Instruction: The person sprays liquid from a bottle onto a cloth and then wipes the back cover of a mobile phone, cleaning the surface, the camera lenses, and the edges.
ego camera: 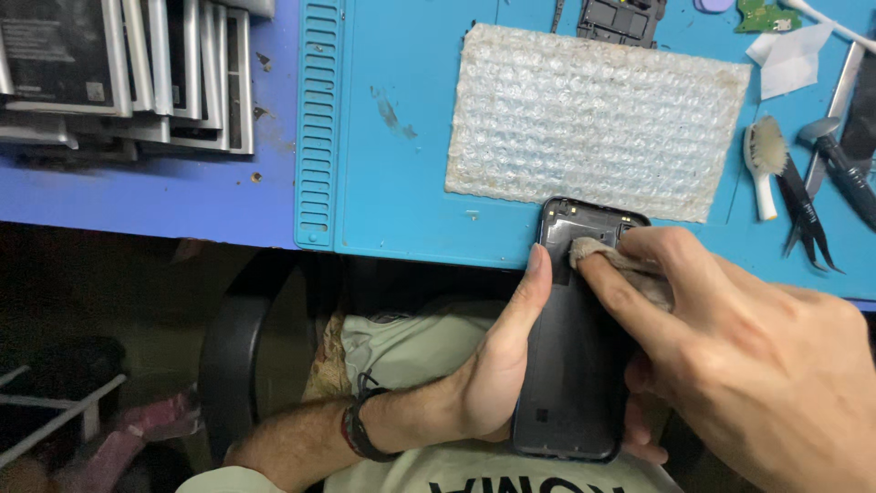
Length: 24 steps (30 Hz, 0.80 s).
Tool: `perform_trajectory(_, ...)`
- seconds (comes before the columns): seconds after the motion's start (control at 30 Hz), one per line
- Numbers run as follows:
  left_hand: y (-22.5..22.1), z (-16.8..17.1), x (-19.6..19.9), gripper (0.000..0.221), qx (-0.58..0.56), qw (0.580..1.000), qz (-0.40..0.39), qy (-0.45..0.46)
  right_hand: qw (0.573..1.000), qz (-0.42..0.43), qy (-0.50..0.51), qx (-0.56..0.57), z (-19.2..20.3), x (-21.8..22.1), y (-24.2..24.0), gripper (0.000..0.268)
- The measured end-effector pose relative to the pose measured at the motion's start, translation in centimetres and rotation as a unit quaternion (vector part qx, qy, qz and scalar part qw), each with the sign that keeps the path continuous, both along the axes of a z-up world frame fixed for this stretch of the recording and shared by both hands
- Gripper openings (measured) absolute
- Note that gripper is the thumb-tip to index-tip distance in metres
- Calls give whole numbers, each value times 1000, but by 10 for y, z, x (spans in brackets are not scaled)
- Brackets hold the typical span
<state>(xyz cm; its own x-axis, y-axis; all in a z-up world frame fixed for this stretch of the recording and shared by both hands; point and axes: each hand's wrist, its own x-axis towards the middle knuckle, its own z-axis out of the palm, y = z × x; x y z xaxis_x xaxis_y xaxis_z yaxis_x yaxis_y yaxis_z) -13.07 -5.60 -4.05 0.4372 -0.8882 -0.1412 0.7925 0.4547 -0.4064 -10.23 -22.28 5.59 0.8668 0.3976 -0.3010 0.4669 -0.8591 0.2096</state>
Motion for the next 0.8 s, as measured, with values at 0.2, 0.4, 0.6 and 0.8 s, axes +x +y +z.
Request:
perform_trajectory(0.2,-1,-4,-4,84,8,999,35,6,1000,-2,-9,-24,-7,5,-6,73)
perform_trajectory(0.4,6,-7,-4,107,14,998,-33,-44,1000,-14,-3,-16,-7,10,-10,70)
perform_trajectory(0.6,-1,-6,-5,94,32,999,10,-34,997,-49,16,53,-7,4,-16,69)
perform_trajectory(0.8,-4,3,0,91,62,997,19,-49,995,6,-66,69,-16,17,1,69)
